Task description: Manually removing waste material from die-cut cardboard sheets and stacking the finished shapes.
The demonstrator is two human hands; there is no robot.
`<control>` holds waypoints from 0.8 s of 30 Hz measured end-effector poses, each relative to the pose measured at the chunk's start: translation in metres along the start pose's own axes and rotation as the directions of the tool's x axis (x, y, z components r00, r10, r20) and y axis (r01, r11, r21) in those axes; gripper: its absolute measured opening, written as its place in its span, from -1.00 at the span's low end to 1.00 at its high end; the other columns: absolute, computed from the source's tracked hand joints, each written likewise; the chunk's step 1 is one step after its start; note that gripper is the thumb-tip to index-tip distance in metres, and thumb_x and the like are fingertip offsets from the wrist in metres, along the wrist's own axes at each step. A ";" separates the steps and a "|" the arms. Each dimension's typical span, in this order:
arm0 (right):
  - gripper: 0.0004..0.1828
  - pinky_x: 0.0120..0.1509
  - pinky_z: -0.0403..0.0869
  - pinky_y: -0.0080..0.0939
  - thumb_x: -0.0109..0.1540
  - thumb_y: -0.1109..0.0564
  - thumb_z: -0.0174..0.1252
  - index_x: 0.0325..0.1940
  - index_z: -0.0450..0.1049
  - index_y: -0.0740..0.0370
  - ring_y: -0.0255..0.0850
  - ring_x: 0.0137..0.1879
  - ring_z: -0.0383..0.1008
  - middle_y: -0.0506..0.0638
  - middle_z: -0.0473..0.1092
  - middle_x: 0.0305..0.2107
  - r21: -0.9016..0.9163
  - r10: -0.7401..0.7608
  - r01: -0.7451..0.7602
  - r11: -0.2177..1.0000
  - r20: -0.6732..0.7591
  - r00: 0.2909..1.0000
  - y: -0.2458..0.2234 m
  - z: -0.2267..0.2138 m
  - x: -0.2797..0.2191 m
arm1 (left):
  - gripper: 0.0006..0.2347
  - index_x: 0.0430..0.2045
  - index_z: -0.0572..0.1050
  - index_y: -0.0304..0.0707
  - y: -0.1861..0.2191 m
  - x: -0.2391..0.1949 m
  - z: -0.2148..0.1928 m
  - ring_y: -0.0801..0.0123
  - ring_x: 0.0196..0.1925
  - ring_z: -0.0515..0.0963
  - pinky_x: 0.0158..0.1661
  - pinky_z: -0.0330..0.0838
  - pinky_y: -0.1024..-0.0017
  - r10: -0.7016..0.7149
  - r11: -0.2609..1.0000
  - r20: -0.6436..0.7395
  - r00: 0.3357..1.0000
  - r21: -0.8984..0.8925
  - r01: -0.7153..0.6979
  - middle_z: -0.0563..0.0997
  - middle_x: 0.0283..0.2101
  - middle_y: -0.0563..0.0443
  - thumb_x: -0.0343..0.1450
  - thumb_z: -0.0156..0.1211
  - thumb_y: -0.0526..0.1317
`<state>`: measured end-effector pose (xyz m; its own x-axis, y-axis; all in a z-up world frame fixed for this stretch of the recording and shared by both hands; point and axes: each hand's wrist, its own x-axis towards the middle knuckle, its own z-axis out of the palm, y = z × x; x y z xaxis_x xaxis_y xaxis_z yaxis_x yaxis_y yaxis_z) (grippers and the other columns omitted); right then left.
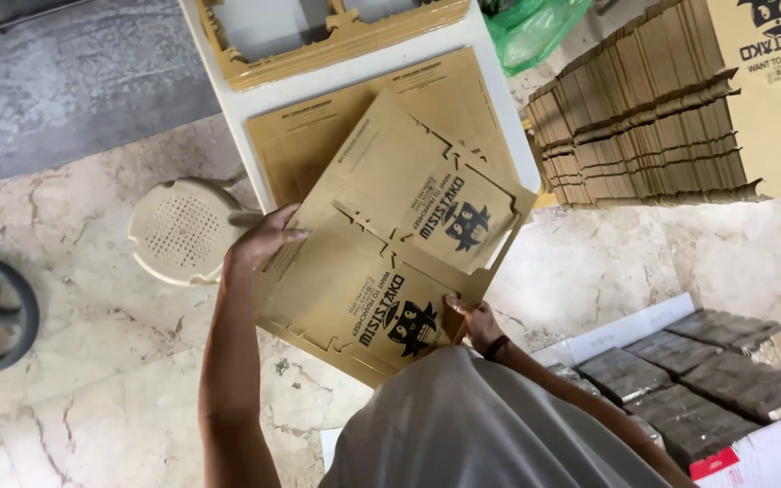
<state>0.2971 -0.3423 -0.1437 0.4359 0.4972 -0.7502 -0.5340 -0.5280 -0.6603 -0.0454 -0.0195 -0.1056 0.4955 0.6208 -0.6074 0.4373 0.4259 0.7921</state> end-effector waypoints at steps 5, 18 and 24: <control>-0.26 0.35 0.38 0.10 0.27 0.15 0.30 0.47 0.23 0.46 0.22 0.32 0.35 0.40 0.29 0.26 -0.044 0.063 -0.053 0.998 0.260 0.964 -0.061 -0.005 0.034 | -0.28 0.41 0.20 -0.20 -0.026 -0.074 0.028 -0.15 0.48 0.17 0.43 0.00 -0.05 0.016 0.973 -0.223 0.975 -0.221 -0.066 0.21 0.46 -0.23 0.29 0.40 -0.31; -0.37 0.45 0.25 0.20 0.14 -0.13 0.33 0.14 0.53 0.35 0.22 0.39 0.33 0.28 0.44 0.15 -0.657 -0.124 0.479 0.582 0.510 0.851 -0.266 0.104 0.044 | -0.59 0.17 0.48 0.05 -0.139 -0.096 0.232 0.13 -0.02 0.64 0.05 0.53 0.05 -0.176 0.619 -0.698 0.694 -0.627 -0.473 0.56 -0.07 -0.04 0.41 0.30 -0.35; -0.44 0.29 0.44 0.20 0.35 -0.28 0.10 0.30 0.32 0.05 -0.01 0.22 0.52 0.14 0.48 0.12 -0.572 -0.496 0.772 0.277 0.602 0.625 -0.322 0.059 0.068 | -0.88 -0.46 0.51 -0.16 -0.149 -0.006 0.394 0.43 -0.42 0.57 -0.38 0.50 0.42 -0.128 0.472 -0.725 0.676 -0.644 -0.602 0.61 -0.45 0.04 0.51 0.14 -0.27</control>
<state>0.4560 -0.0978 0.0195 0.1012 0.9876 -0.1199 0.6028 -0.1567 -0.7823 0.1826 -0.3461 -0.2436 -0.2652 0.8429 -0.4683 -0.5754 0.2513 0.7783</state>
